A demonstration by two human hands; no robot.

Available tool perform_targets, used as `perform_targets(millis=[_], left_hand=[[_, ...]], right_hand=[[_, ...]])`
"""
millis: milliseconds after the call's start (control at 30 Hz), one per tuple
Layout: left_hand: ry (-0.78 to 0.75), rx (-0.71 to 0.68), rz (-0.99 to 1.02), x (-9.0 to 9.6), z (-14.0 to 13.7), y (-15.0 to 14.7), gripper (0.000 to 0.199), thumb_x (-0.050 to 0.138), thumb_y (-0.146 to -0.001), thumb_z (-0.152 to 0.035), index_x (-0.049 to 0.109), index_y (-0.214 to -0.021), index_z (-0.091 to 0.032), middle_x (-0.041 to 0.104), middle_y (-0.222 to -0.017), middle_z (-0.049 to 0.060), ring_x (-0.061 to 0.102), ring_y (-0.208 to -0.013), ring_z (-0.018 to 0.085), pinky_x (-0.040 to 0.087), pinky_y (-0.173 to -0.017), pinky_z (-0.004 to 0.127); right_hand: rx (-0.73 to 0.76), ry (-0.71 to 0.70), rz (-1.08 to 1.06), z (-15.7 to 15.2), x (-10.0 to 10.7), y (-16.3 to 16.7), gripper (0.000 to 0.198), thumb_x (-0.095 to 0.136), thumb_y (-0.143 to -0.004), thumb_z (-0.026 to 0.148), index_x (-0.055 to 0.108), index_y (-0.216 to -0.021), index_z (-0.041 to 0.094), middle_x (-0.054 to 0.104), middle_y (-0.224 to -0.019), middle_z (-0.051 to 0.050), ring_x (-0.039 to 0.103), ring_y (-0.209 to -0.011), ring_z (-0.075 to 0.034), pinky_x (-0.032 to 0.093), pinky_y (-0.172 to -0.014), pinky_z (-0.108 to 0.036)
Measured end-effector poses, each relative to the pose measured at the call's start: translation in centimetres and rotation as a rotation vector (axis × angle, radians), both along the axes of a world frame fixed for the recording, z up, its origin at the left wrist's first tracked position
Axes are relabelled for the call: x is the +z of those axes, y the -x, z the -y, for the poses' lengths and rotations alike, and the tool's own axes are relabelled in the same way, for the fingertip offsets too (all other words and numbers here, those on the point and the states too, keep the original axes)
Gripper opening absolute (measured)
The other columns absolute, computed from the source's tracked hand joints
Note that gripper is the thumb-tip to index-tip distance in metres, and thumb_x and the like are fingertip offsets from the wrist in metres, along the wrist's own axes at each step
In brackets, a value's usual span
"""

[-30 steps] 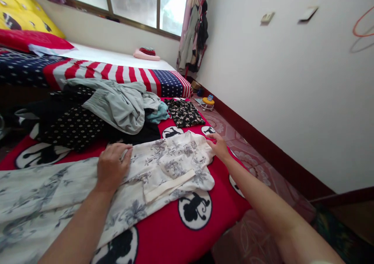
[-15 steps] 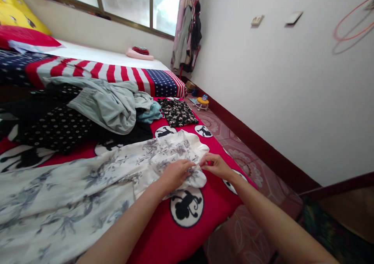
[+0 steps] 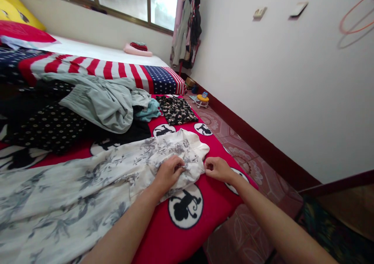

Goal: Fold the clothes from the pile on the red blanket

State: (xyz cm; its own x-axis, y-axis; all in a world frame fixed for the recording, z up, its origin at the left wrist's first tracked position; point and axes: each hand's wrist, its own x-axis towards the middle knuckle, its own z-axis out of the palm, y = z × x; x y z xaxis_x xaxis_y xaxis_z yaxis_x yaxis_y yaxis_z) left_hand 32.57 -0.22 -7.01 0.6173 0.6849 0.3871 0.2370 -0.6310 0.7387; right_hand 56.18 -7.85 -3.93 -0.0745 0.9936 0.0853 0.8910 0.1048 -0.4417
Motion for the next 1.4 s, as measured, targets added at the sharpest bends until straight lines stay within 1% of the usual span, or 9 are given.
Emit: perform_targets(millis=[100, 233, 400, 567, 733, 867, 1033, 1233, 1400], left_hand=[[0.040, 0.006, 0.084, 0.1, 0.1, 0.1, 0.013, 0.054, -0.077, -0.007, 0.055, -0.083, -0.019, 0.063, -0.091, 0.003, 0.057, -0.082, 0.016, 0.042, -0.075, 0.027], [0.056, 0.013, 0.031, 0.0, 0.4, 0.1, 0.010, 0.055, -0.078, -0.012, 0.056, -0.083, -0.020, 0.060, -0.072, -0.001, 0.056, -0.067, 0.016, 0.041, -0.066, 0.027], [0.007, 0.041, 0.059, 0.1, 0.6, 0.0, 0.017, 0.053, -0.075, -0.006, 0.053, -0.084, -0.020, 0.058, -0.081, 0.001, 0.056, -0.079, 0.019, 0.043, -0.073, 0.030], [-0.160, 0.102, 0.145, 0.0, 0.7, 0.0, 0.021, 0.047, -0.081, -0.004, 0.055, -0.094, -0.019, 0.057, -0.092, 0.005, 0.054, -0.093, 0.021, 0.045, -0.084, 0.034], [-0.238, 0.125, 0.087, -0.3, 0.7, -0.3, 0.027, 0.047, -0.083, -0.006, 0.056, -0.105, -0.019, 0.058, -0.097, 0.007, 0.055, -0.096, 0.022, 0.047, -0.087, 0.036], [-0.200, 0.149, 0.056, 0.4, 1.1, 0.1, 0.040, 0.052, -0.080, -0.009, 0.051, -0.119, -0.019, 0.056, -0.108, 0.009, 0.054, -0.104, 0.023, 0.046, -0.092, 0.037], [-0.127, 0.224, -0.180, 1.3, 2.2, 1.8, 0.073, 0.076, -0.064, -0.036, 0.048, -0.130, -0.021, 0.052, -0.125, 0.013, 0.051, -0.112, 0.033, 0.043, -0.096, 0.048], [-0.030, 0.268, -0.189, 1.0, 2.2, 2.9, 0.021, 0.055, -0.076, -0.013, 0.069, -0.089, -0.021, 0.067, -0.096, 0.007, 0.058, -0.093, 0.025, 0.045, -0.084, 0.036], [0.310, 0.446, 0.193, 1.2, 0.5, 3.7, 0.021, 0.052, -0.084, -0.028, 0.069, -0.078, -0.018, 0.067, -0.071, 0.001, 0.059, -0.070, 0.019, 0.044, -0.067, 0.028]], right_hand=[[0.000, -0.027, -0.021, 0.2, 0.2, 0.2, 0.010, 0.058, -0.064, 0.008, 0.059, -0.064, 0.018, 0.062, -0.077, -0.001, 0.053, -0.066, -0.011, 0.036, -0.060, -0.022], [0.023, -0.079, -0.360, 0.4, 1.1, 1.3, 0.013, 0.059, -0.075, 0.017, 0.065, -0.087, 0.019, 0.062, -0.107, -0.005, 0.056, -0.075, -0.012, 0.042, -0.067, -0.023], [0.049, 0.206, -0.706, 0.4, 0.9, 2.4, 0.048, 0.068, -0.076, 0.038, 0.058, -0.120, 0.021, 0.065, -0.093, -0.002, 0.052, -0.059, -0.009, 0.039, -0.054, -0.022], [-0.109, 0.171, -0.545, -0.1, -0.1, 2.6, 0.021, 0.068, -0.074, 0.035, 0.063, -0.070, 0.015, 0.057, -0.060, 0.001, 0.050, -0.057, -0.011, 0.035, -0.054, -0.023], [-0.135, -0.065, -0.401, -0.5, 1.3, 4.2, 0.021, 0.062, -0.080, 0.038, 0.065, -0.085, 0.018, 0.065, -0.082, -0.003, 0.059, -0.078, -0.016, 0.043, -0.069, -0.027], [-0.024, -0.115, -0.281, -1.0, 1.6, 6.1, 0.044, 0.072, -0.073, 0.031, 0.060, -0.114, 0.021, 0.067, -0.101, -0.004, 0.060, -0.091, -0.018, 0.043, -0.077, -0.027], [-0.062, 0.041, -0.044, -2.2, 0.0, 5.9, 0.007, 0.064, -0.076, 0.022, 0.068, -0.073, 0.018, 0.061, -0.061, 0.002, 0.052, -0.059, -0.012, 0.032, -0.056, -0.023], [-0.102, 0.050, -0.050, -3.2, 0.0, 6.2, 0.030, 0.069, -0.075, 0.043, 0.071, -0.094, 0.021, 0.071, -0.084, -0.002, 0.060, -0.073, -0.016, 0.037, -0.062, -0.024], [-0.138, 0.086, 0.020, -4.1, 1.1, 7.8, 0.035, 0.066, -0.075, 0.052, 0.073, -0.088, 0.020, 0.073, -0.085, -0.007, 0.063, -0.078, -0.022, 0.039, -0.065, -0.028]])
